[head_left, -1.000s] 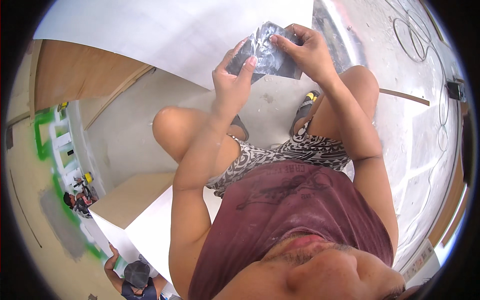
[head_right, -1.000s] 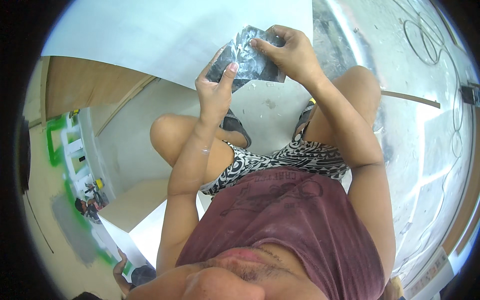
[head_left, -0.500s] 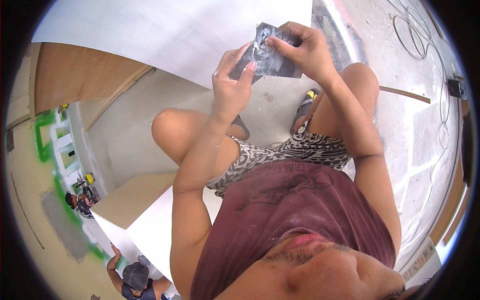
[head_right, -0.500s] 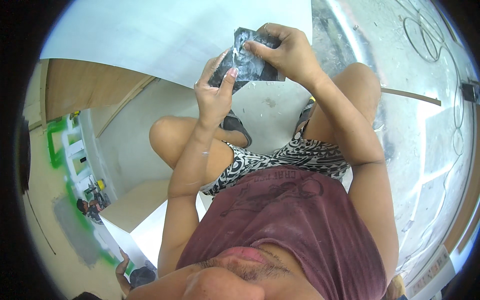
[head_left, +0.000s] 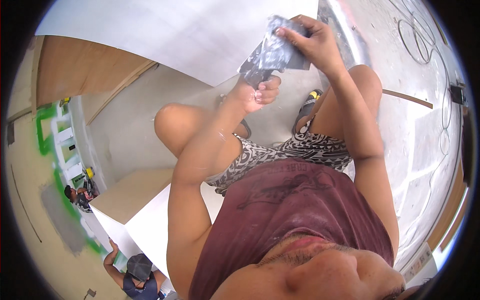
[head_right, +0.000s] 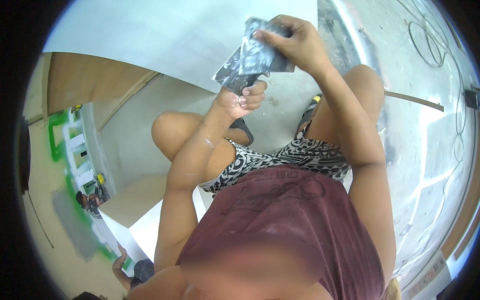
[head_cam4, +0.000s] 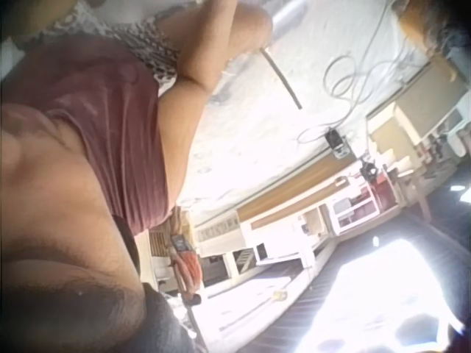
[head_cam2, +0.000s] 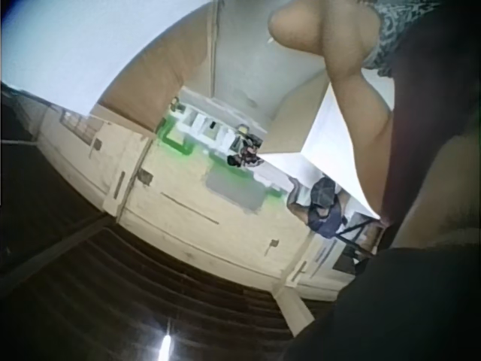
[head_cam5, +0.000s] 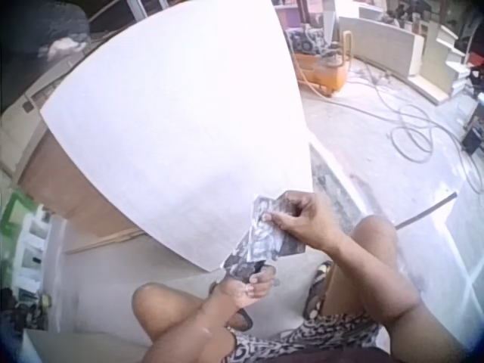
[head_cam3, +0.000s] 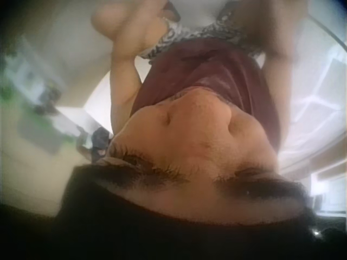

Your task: The person mixes putty between two putty knives and applies it to a white board, smoothing the surface with the putty knife and by hand.

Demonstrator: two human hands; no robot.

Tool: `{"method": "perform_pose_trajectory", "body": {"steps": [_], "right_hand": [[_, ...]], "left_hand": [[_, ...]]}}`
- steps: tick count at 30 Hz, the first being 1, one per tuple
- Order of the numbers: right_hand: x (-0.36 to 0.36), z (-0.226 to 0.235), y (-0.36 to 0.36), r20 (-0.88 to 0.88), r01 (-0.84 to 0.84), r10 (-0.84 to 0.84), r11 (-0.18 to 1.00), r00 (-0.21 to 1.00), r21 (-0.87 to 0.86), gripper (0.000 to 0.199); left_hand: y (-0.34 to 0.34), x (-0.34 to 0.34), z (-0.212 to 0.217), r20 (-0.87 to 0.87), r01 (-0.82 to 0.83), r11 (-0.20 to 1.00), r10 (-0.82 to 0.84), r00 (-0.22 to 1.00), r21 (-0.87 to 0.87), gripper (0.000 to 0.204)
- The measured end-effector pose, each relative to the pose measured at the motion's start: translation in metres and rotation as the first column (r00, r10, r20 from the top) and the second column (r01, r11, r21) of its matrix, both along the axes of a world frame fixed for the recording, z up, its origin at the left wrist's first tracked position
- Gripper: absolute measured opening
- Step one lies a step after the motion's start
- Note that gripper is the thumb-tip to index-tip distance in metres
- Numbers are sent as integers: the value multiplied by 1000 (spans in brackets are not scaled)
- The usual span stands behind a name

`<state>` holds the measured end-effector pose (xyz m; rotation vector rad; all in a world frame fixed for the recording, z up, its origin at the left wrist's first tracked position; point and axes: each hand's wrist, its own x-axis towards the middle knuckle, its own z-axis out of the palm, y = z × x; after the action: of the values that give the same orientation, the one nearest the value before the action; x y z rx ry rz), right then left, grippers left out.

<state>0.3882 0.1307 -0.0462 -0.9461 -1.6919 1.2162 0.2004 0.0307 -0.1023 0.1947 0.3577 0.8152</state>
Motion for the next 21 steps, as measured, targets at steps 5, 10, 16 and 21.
{"method": "perform_pose_trajectory", "body": {"steps": [5, 10, 16, 21], "right_hand": [[-14, 26, -33, 151, -80, 59, 987, 987, 141, 31], [-10, 21, -29, 74, -48, 36, 984, 997, 171, 24], [6, 9, -5, -149, 314, -286, 922, 947, 228, 22], [-14, 2, -14, -292, 233, -261, 964, 920, -128, 34]], "left_hand": [[0, 7, -10, -133, 31, 994, -45, 990, -103, 24], [7, -2, -20, -85, 64, 997, -66, 994, -33, 22], [26, -20, 9, -588, -632, 747, 611, 530, 206, 22], [28, -12, 28, -588, -619, 505, 804, 84, 601, 26]]}}
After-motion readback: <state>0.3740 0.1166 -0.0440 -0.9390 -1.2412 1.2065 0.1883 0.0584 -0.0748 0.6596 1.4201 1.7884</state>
